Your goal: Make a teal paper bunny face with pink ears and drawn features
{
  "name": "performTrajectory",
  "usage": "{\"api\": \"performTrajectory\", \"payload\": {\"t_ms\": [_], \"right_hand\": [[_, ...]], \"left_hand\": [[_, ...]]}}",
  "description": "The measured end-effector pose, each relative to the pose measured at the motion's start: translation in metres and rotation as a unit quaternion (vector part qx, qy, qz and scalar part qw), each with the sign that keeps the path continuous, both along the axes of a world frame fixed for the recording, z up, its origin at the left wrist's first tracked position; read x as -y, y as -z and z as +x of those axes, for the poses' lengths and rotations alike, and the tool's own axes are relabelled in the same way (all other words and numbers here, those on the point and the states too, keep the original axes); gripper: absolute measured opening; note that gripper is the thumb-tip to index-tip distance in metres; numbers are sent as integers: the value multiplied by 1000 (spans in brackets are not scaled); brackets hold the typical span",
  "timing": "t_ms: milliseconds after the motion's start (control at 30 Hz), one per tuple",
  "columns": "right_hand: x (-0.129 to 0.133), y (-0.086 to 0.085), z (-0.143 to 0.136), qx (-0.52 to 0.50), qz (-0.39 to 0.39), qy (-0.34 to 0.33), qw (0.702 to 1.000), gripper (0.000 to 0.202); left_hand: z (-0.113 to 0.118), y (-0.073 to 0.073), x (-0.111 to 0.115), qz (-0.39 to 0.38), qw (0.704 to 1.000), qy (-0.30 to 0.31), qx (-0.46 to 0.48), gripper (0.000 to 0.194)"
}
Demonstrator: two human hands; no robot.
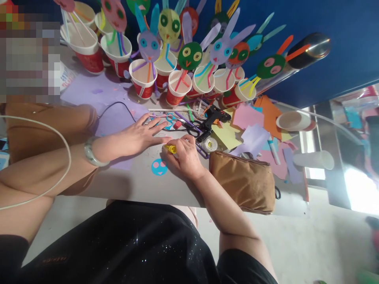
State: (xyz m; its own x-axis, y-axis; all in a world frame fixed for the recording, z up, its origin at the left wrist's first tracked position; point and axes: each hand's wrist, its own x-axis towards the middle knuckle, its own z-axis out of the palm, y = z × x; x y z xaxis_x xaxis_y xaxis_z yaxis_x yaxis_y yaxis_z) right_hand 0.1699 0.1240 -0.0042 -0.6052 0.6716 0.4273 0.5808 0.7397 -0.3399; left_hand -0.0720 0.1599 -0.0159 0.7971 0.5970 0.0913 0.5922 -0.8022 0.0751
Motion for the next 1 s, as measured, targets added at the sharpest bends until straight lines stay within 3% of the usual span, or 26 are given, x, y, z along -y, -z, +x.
{"api": "performTrajectory", "payload": {"t_ms": [133, 333, 567, 767, 1000], "right_hand": [[2, -1, 0, -25, 5, -1, 1000, 11], [6, -6, 3, -93, 39, 68, 993, 17], [-1, -1, -4, -41, 37, 9, 998, 11], [-2, 5, -3, -36, 1, 10, 999, 9], [0, 3, -1, -105, -3, 38, 994, 10]], "left_hand": [[1, 2, -1, -7, 1000, -1, 3, 55], [4, 6, -1, -3, 1000, -18, 15, 53], [1, 2, 2, -5, 1000, -9, 3, 56], [1, -6, 3, -7, 1000, -8, -2, 54], [2, -2, 2, -14, 1000, -10, 25, 52]]}}
